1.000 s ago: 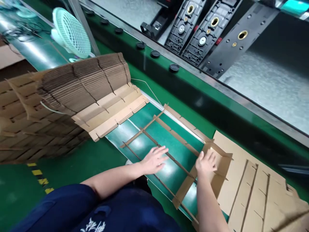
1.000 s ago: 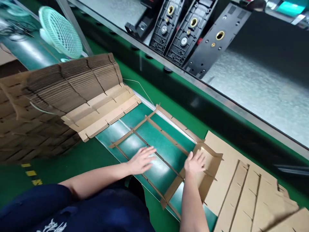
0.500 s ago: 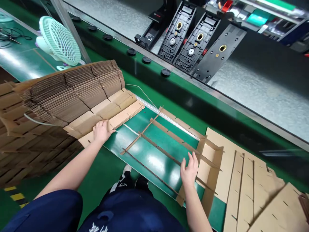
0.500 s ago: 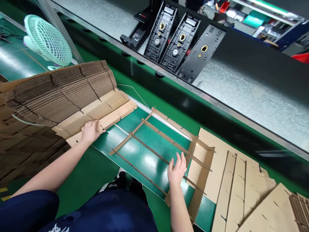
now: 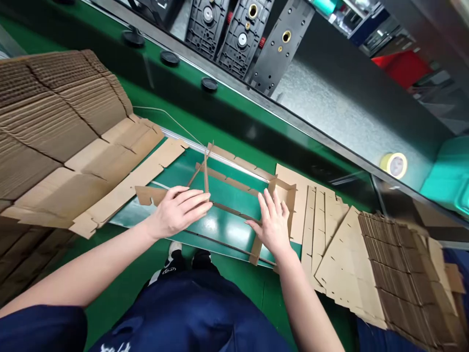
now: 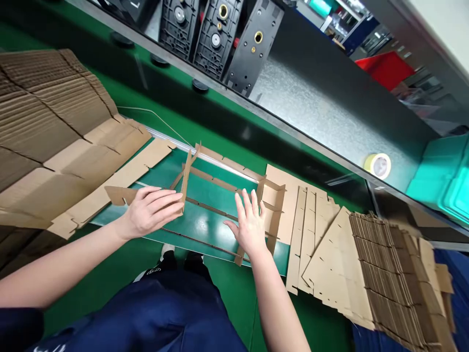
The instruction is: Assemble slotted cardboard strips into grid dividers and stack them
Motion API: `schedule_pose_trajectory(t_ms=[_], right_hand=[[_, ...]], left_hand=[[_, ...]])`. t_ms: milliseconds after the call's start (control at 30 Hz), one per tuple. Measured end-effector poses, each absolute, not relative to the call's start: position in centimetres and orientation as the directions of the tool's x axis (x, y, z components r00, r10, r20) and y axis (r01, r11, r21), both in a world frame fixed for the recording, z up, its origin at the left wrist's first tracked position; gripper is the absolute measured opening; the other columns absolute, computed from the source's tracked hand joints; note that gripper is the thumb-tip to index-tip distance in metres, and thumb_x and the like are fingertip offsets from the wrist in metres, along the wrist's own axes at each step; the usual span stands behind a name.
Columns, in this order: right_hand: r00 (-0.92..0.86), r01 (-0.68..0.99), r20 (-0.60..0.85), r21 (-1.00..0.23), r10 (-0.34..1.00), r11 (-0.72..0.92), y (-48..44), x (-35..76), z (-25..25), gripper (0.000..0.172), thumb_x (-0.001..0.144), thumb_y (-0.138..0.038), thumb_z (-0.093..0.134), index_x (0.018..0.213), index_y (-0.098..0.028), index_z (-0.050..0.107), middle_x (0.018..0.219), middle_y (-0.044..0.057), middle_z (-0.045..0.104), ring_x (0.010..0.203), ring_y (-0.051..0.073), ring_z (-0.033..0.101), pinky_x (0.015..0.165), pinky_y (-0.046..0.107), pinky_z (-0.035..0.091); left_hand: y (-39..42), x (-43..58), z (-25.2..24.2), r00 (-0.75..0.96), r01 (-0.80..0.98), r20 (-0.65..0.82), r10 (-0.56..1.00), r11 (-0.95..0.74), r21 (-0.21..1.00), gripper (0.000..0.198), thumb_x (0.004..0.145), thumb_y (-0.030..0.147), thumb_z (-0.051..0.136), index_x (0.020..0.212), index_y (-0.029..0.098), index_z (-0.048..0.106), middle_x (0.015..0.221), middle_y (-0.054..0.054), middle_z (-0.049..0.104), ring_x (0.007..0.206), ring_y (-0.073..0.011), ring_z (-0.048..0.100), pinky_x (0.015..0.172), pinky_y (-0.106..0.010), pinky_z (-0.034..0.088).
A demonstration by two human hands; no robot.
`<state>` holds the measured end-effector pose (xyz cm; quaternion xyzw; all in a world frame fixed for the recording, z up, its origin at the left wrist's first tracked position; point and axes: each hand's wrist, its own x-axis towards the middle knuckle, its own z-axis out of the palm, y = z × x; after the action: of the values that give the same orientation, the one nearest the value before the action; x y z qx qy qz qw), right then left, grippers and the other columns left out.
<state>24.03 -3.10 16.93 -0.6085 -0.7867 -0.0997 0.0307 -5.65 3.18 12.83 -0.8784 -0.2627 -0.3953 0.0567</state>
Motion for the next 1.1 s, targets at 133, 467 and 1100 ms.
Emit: schedule_pose_trajectory(t_ms=[133, 467, 1100], right_hand=[[-0.271, 0.962, 0.271, 0.056, 0.924, 0.266, -3.9, 24.1, 18.1, 0.075, 0.091, -0.046, 0.051, 0.15, -0.016, 0.015, 0.152, 0.021, 0.025, 0.143, 0.034, 0.016, 0.106, 0.054, 0.027], [-0.25, 0.912, 0.036, -0.326, 0.968, 0.248, -8.6, 25.9, 19.8, 0.016, 0.095, -0.032, 0.049, 0.085, -0.021, 0.053, 0.069, -0.001, 0.057, 0.062, 0.013, 0.053, 0.06, 0.025, 0.039], [0.538, 0.816, 0.08, -0.302, 0.839, -0.494, -3.5, 23.8, 4.5, 0.021, 0.089, -0.038, 0.035, 0.082, -0.021, 0.046, 0.062, 0.0, 0.056, 0.052, 0.016, 0.051, 0.051, 0.024, 0.031]], left_hand=[[2.0, -5.6, 18.4, 0.628, 0.334, 0.733, 0.26, -0.941, 0.048, 0.041, 0.081, 0.023, 0.066, 0.117, 0.039, 0.056, 0.118, 0.005, 0.066, 0.11, -0.0139, 0.06, 0.099, -0.035, 0.043], [3.9, -3.6, 18.2, 0.73, 0.174, 0.649, 0.214, -0.977, 0.126, 0.04, 0.085, 0.019, 0.058, 0.122, 0.034, 0.054, 0.125, 0.002, 0.063, 0.123, -0.0161, 0.052, 0.106, -0.042, 0.037], [-1.7, 3.3, -0.5, 0.671, 0.665, 0.006, 0.741, -0.606, 0.436, 0.065, 0.089, 0.051, 0.043, 0.146, 0.025, 0.031, 0.158, -0.011, 0.013, 0.145, -0.0316, 0.004, 0.112, -0.059, 0.014]])
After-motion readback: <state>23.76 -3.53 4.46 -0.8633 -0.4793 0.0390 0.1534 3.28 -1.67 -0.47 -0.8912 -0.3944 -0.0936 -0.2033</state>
